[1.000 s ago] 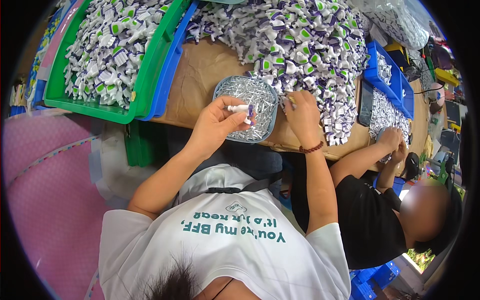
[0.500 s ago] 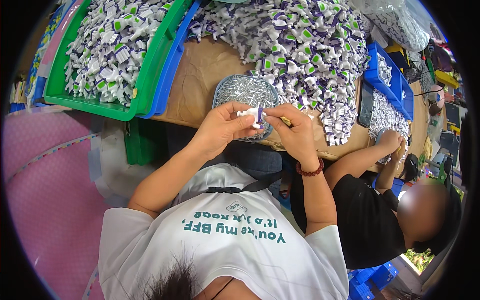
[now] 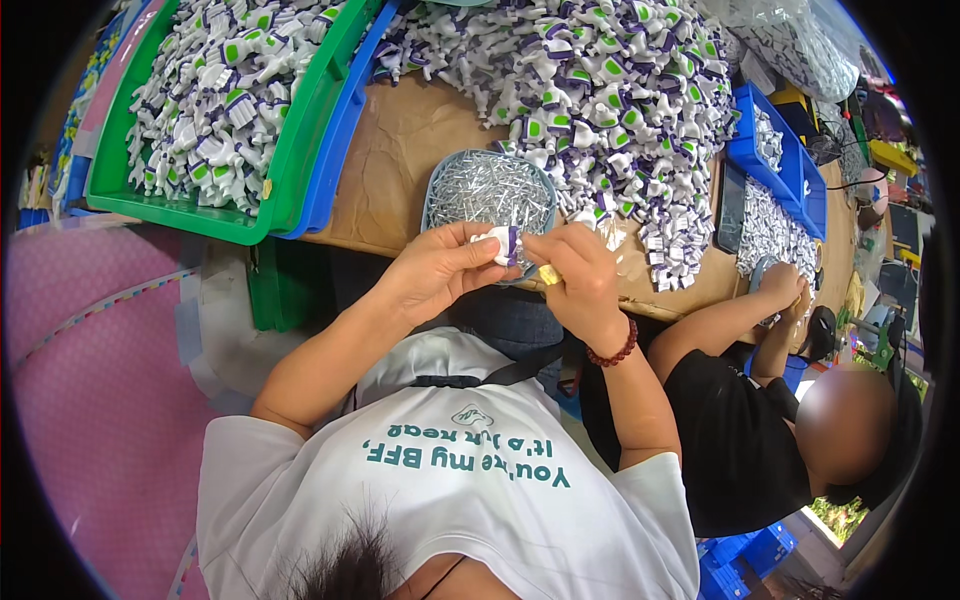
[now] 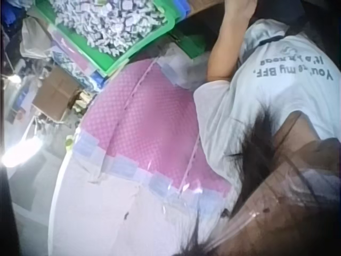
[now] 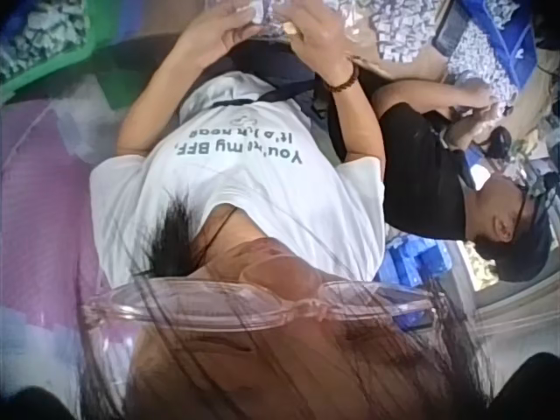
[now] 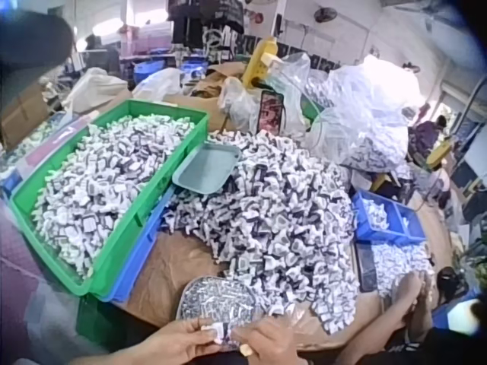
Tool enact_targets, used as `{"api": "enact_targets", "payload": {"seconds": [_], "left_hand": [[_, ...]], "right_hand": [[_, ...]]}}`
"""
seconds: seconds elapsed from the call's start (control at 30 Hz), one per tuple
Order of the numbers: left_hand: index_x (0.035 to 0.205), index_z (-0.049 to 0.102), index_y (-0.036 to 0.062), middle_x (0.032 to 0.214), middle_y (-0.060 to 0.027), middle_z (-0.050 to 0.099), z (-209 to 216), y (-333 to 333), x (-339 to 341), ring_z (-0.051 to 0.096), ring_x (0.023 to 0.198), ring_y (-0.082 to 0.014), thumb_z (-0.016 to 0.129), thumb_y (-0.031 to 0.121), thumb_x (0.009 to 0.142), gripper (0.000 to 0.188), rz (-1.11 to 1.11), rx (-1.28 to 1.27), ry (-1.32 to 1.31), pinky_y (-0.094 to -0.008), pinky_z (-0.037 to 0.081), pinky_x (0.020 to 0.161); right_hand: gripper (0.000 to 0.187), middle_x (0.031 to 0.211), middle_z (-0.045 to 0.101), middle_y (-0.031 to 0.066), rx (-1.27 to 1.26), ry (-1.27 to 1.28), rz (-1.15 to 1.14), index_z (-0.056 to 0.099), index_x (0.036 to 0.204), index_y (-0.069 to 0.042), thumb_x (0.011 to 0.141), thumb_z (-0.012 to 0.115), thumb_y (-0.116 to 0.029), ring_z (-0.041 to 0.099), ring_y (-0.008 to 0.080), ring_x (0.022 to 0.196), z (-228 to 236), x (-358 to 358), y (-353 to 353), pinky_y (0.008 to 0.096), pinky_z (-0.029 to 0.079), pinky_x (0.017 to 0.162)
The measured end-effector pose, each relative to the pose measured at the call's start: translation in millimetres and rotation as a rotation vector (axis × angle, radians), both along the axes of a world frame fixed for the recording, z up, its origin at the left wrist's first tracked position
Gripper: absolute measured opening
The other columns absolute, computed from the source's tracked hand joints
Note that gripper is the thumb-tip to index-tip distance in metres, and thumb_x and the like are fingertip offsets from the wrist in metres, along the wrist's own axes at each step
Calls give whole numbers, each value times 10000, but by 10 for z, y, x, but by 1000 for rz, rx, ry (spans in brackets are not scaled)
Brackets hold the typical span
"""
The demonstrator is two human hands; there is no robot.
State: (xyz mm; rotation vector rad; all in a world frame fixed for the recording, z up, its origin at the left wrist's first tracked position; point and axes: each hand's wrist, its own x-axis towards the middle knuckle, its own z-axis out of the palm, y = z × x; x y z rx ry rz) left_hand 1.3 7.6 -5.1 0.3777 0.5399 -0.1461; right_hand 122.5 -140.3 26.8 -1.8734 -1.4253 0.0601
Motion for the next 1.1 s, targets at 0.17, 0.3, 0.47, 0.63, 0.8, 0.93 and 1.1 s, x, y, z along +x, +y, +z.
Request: {"api": "enact_targets", "payload": {"seconds": [0.17,0.3,0.47,0.63,0.8,0.93,1.1], "left_hand": [[1026,526,-28,937,-126,601,33,43,4,633,864,-224,559,61,859,191,-75,154,32,-222,549,708],[1054,512,-20,951,-122,598,17,58,-3,632,863,-219,560,59,859,216,-104,183,29,-243,545,710],[1105,524,27,1015,-85,560,184,-46,-19,606,835,-149,573,18,833,276,-48,533,-196,-223,523,699],[999,620,29,945,-42,522,105,-63,-63,572,780,-99,606,-66,758,259,-57,1014,-372,-206,514,689],[927,610,-42,935,-84,534,111,-36,-73,611,780,-147,601,-91,765,170,-77,882,-334,-240,537,687],[910,607,-53,916,-107,571,75,-25,-80,637,785,-182,604,-75,770,142,-59,684,-305,-263,548,691],[915,604,-38,901,-123,609,68,-9,-74,646,767,-193,620,-61,763,155,-85,554,-228,-272,552,678]], "right_hand": [[318,759,578,96,-15,2,7,633,881,-24,598,590,113,547,255,662,-58,-58,-56,324,426,560],[328,747,550,89,-24,46,-4,615,904,-29,607,557,97,548,264,684,-98,-77,-67,343,440,579],[320,782,554,106,-131,235,-68,603,924,-35,636,552,95,554,293,720,-37,-130,-37,354,447,605],[321,762,549,108,-149,201,-26,594,921,-34,636,545,105,560,296,697,29,-110,-17,357,448,594],[336,722,535,105,-111,169,-6,585,929,-36,627,546,107,554,291,657,-4,-140,-42,354,439,553],[356,679,504,102,-63,120,13,583,928,-37,606,547,108,536,278,624,-10,-144,-49,355,418,515],[365,652,478,97,-29,108,21,581,921,-29,585,548,111,516,265,594,-27,-150,-57,355,404,497]]}}
